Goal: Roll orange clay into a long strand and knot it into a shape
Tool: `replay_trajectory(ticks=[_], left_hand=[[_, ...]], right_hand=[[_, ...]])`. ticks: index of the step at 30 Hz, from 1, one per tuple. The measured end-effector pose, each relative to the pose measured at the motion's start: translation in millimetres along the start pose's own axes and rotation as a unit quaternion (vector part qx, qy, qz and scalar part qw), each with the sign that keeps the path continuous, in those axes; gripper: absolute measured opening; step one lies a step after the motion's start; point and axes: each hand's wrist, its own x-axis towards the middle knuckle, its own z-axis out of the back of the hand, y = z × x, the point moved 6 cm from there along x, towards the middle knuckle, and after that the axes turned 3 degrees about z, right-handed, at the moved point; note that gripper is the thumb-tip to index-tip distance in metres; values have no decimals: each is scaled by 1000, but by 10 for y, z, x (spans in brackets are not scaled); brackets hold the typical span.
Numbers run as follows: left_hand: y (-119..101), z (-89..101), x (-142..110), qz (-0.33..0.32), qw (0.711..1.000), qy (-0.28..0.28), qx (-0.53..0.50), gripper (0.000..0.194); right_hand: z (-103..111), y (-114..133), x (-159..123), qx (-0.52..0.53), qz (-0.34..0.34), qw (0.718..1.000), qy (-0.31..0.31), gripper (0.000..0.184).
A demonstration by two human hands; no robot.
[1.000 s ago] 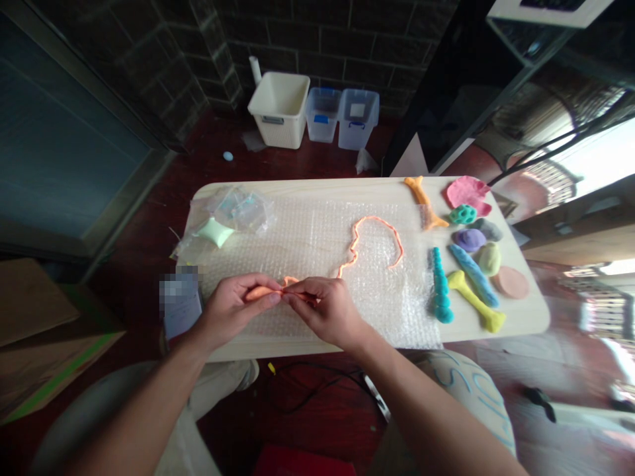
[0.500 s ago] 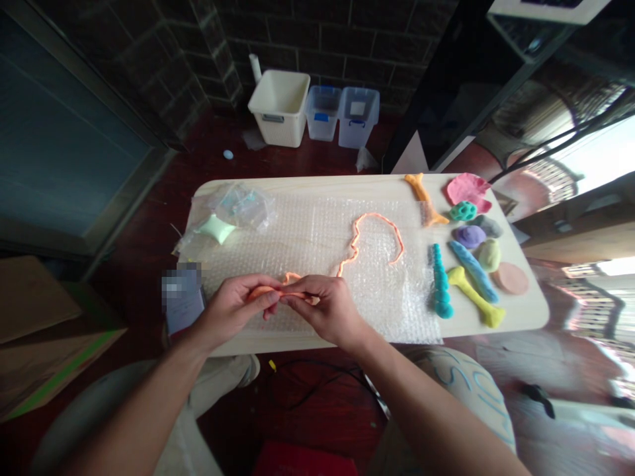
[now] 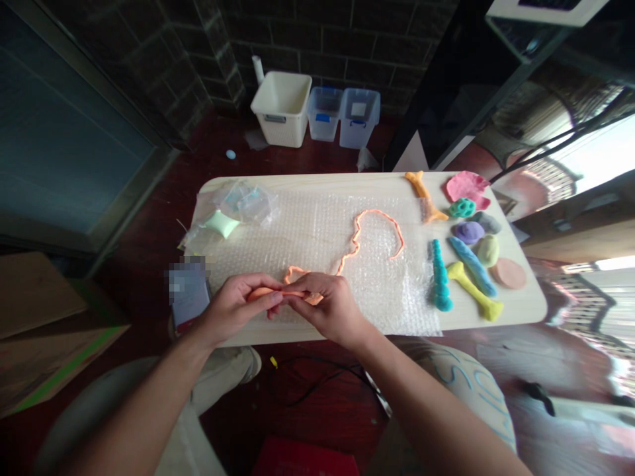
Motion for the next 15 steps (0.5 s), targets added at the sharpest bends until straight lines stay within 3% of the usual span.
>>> replay_trajectory(ticks=[3, 7, 15], left_hand=[[-31, 40, -13, -21, 999, -36, 10, 23], [-40, 70, -11, -31, 997, -62, 28, 19], [-17, 36, 22, -17, 999, -24, -29, 19]], right_hand=[[-5, -23, -6, 14, -21, 1000, 8, 34], [-10, -4, 6, 15, -27, 999, 17, 17], [35, 7, 27, 9, -4, 1000, 0, 16]])
